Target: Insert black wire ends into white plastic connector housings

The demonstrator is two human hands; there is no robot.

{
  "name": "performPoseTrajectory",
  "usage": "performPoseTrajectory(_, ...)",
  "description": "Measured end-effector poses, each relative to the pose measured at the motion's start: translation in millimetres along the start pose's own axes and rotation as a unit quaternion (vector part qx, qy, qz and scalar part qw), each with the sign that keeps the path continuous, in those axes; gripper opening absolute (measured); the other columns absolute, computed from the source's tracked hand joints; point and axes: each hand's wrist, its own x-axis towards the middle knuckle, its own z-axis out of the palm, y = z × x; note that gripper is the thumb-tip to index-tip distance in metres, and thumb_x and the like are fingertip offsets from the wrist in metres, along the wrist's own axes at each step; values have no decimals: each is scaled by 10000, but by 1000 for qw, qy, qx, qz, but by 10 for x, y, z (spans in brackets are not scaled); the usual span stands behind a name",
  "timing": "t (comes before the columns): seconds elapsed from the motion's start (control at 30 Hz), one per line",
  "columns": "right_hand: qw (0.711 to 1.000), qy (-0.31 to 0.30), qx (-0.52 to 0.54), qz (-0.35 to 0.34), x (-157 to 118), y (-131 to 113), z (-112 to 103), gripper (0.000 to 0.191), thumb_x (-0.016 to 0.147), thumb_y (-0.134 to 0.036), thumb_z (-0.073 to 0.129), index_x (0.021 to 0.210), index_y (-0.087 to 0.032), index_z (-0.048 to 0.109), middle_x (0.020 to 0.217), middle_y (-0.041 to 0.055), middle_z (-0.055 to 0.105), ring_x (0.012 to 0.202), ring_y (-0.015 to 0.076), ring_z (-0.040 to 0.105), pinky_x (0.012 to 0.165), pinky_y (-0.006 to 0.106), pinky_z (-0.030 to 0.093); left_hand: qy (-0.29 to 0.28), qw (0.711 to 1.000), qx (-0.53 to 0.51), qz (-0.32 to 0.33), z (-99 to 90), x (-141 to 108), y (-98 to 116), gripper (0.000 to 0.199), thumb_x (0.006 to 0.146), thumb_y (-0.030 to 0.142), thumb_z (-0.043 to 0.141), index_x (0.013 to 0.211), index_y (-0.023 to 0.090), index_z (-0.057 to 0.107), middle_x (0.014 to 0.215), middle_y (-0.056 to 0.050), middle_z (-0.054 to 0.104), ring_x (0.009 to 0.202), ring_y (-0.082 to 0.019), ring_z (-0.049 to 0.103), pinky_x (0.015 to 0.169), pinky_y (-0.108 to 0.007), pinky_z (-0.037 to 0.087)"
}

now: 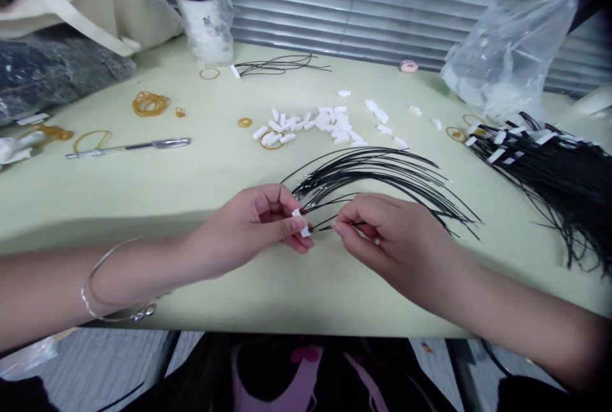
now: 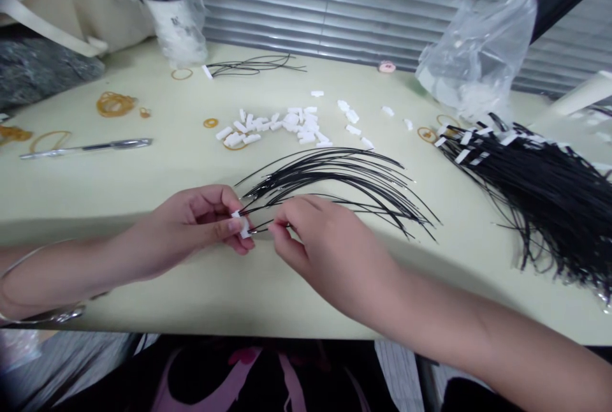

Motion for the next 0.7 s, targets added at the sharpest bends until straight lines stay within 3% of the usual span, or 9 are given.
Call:
performPoseTrajectory(0.47, 999, -34, 15, 17, 27, 6, 23, 106, 797, -172, 494, 709, -167, 553, 629, -16, 524, 588, 100, 439, 535, 234, 299, -3, 1000, 23, -2, 5, 1, 2, 131, 801, 184, 606, 787, 135, 485, 690, -15, 683, 681, -106, 666, 677, -200, 543)
performPoseTrajectory(0.7, 998, -32, 46, -16, 10, -17, 122, 115, 827, -159, 456, 750, -171, 542, 685, -10, 545, 654, 106, 468, 585, 233, 332, -17, 1000, 15, -2, -2, -13, 7, 134, 799, 180, 606, 759, 129, 489, 679, -15, 673, 663, -91, 647, 670, -189, 528)
